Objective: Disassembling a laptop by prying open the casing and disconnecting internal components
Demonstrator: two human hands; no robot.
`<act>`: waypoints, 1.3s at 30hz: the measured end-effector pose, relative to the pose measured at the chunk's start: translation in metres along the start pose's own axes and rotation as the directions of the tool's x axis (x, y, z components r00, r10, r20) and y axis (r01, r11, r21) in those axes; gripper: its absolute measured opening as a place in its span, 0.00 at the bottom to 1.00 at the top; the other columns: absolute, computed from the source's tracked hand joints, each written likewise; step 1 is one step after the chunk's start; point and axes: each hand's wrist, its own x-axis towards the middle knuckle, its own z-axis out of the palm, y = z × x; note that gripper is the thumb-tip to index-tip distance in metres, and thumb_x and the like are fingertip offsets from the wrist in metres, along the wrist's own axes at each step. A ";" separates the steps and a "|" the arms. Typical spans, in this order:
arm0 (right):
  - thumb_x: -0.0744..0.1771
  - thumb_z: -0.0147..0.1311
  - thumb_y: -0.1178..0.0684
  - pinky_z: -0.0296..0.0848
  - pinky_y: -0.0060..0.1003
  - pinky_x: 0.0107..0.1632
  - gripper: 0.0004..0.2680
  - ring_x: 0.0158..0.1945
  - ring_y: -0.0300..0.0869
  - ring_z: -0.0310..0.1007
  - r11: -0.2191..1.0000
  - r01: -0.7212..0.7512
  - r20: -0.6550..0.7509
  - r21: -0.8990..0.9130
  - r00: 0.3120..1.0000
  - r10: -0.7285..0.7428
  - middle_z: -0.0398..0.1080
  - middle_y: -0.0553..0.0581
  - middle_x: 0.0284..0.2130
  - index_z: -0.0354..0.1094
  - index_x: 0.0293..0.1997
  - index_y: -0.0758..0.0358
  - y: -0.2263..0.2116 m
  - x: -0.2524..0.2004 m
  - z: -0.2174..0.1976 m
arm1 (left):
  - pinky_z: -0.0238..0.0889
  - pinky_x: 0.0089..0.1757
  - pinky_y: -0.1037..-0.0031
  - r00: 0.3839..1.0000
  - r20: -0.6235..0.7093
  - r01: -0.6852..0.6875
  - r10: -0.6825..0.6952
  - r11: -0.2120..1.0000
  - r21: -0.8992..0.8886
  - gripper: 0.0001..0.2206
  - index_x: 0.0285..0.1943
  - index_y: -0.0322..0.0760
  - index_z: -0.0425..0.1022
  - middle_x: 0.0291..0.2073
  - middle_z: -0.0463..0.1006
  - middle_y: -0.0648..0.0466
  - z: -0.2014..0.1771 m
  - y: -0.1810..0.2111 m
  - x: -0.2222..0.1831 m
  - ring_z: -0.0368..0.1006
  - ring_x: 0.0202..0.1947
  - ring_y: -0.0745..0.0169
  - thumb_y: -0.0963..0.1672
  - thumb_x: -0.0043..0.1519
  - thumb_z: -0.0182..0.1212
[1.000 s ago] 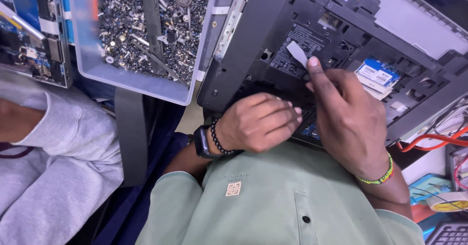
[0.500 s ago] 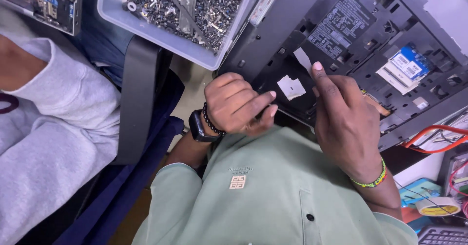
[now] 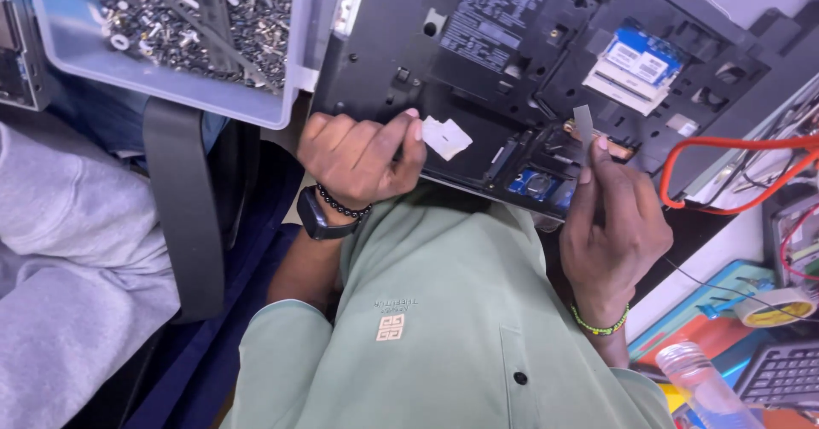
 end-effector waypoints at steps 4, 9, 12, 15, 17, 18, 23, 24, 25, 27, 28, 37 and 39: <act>0.73 0.54 0.68 0.71 0.43 0.44 0.06 0.41 0.53 0.75 0.999 -0.041 0.009 0.002 0.999 0.041 0.77 0.67 0.44 0.74 0.54 0.78 0.012 -0.012 -0.001 | 0.47 0.27 0.69 1.000 0.008 0.014 -0.015 0.996 0.086 0.12 0.32 0.41 0.84 0.15 0.68 0.61 0.002 0.002 -0.004 0.57 0.16 0.62 0.45 0.66 0.58; 0.74 0.53 0.66 0.61 0.41 0.33 0.08 0.31 0.49 0.66 0.998 -0.065 0.022 0.007 0.998 0.064 0.73 0.65 0.38 0.75 0.60 0.75 0.018 -0.011 -0.005 | 0.47 0.27 0.70 1.000 -0.017 -0.001 0.004 0.991 0.131 0.12 0.29 0.41 0.82 0.13 0.63 0.60 0.008 0.001 -0.008 0.54 0.16 0.62 0.45 0.65 0.58; 0.74 0.52 0.68 0.70 0.44 0.42 0.07 0.42 0.56 0.75 0.998 0.009 0.024 0.064 1.000 -0.010 0.77 0.71 0.45 0.73 0.58 0.79 0.019 0.001 0.001 | 0.48 0.27 0.71 0.998 -0.061 0.004 0.004 0.991 0.134 0.13 0.28 0.41 0.81 0.13 0.63 0.61 0.011 0.000 -0.012 0.55 0.16 0.64 0.45 0.65 0.57; 0.74 0.54 0.67 0.68 0.42 0.41 0.07 0.41 0.54 0.73 0.998 0.037 0.045 0.059 0.998 -0.040 0.75 0.67 0.41 0.75 0.58 0.78 0.019 -0.003 0.003 | 0.48 0.27 0.71 0.997 -0.078 -0.004 0.015 0.991 0.132 0.13 0.27 0.41 0.81 0.13 0.62 0.62 0.012 -0.002 -0.011 0.54 0.16 0.64 0.45 0.64 0.58; 0.74 0.57 0.65 0.61 0.39 0.33 0.07 0.33 0.48 0.68 1.000 0.026 0.060 0.001 0.998 -0.026 0.74 0.60 0.36 0.77 0.60 0.73 0.017 -0.009 0.002 | 0.47 0.27 0.71 0.997 -0.073 -0.003 0.012 0.991 0.131 0.13 0.27 0.41 0.81 0.12 0.61 0.61 0.010 -0.001 -0.012 0.53 0.15 0.63 0.45 0.64 0.58; 0.74 0.56 0.64 0.62 0.39 0.33 0.07 0.32 0.48 0.68 1.000 0.031 0.081 0.002 0.996 -0.031 0.73 0.60 0.35 0.77 0.59 0.73 0.015 -0.010 0.003 | 0.47 0.27 0.70 0.997 -0.073 -0.001 0.011 0.991 0.130 0.13 0.27 0.41 0.81 0.13 0.61 0.61 0.011 -0.001 -0.012 0.53 0.16 0.63 0.45 0.64 0.58; 0.73 0.59 0.64 0.58 0.38 0.31 0.06 0.27 0.46 0.62 0.997 0.015 0.152 0.076 0.988 -0.027 0.68 0.59 0.30 0.78 0.55 0.71 0.009 -0.032 -0.007 | 0.47 0.26 0.69 0.997 -0.081 0.011 -0.002 0.994 0.107 0.12 0.27 0.40 0.80 0.13 0.62 0.60 0.010 0.000 -0.012 0.54 0.15 0.61 0.45 0.64 0.58; 0.73 0.59 0.62 0.56 0.38 0.29 0.07 0.25 0.45 0.61 0.998 0.025 0.180 0.062 0.983 -0.036 0.67 0.58 0.29 0.78 0.56 0.69 0.010 -0.038 -0.007 | 0.48 0.27 0.69 0.997 -0.082 0.008 0.001 0.995 0.102 0.12 0.28 0.40 0.80 0.13 0.62 0.60 0.010 0.000 -0.012 0.54 0.15 0.61 0.45 0.64 0.58; 0.72 0.59 0.61 0.53 0.39 0.26 0.07 0.24 0.44 0.59 0.998 0.036 0.208 0.048 0.977 -0.045 0.66 0.57 0.28 0.78 0.57 0.68 0.011 -0.043 -0.008 | 0.48 0.27 0.69 0.996 -0.084 0.005 0.004 0.995 0.098 0.12 0.28 0.40 0.81 0.13 0.63 0.60 0.011 0.000 -0.010 0.54 0.16 0.61 0.45 0.64 0.58; 0.70 0.59 0.62 0.60 0.39 0.25 0.06 0.21 0.48 0.64 0.986 0.012 0.192 0.166 0.980 -0.044 0.71 0.58 0.27 0.79 0.51 0.67 0.010 -0.042 -0.005 | 0.52 0.28 0.70 0.986 -0.162 -0.034 0.041 0.998 0.044 0.10 0.30 0.39 0.83 0.13 0.63 0.60 0.017 -0.008 -0.017 0.57 0.15 0.62 0.44 0.63 0.60; 0.68 0.60 0.63 0.67 0.39 0.23 0.05 0.18 0.52 0.70 0.958 -0.022 0.193 0.286 0.981 -0.035 0.76 0.60 0.27 0.80 0.45 0.66 0.009 -0.044 -0.005 | 0.57 0.29 0.72 0.972 -0.224 -0.068 0.064 0.998 -0.011 0.08 0.32 0.38 0.84 0.14 0.63 0.59 0.019 -0.010 -0.022 0.59 0.14 0.63 0.43 0.62 0.63; 0.69 0.59 0.62 0.66 0.41 0.24 0.06 0.19 0.53 0.69 0.959 -0.064 0.121 0.276 0.992 0.031 0.74 0.62 0.27 0.81 0.48 0.67 0.026 -0.060 -0.006 | 0.58 0.30 0.71 0.969 -0.231 -0.091 0.082 0.996 -0.026 0.08 0.30 0.37 0.85 0.13 0.65 0.59 0.022 -0.013 -0.024 0.59 0.14 0.64 0.43 0.61 0.64; 0.69 0.60 0.63 0.67 0.40 0.24 0.06 0.19 0.53 0.70 0.961 -0.070 0.096 0.269 0.994 0.045 0.75 0.62 0.28 0.81 0.48 0.68 0.026 -0.059 -0.007 | 0.59 0.30 0.71 0.969 -0.232 -0.100 0.090 0.995 -0.029 0.09 0.30 0.37 0.85 0.14 0.65 0.59 0.022 -0.012 -0.024 0.59 0.14 0.63 0.43 0.62 0.64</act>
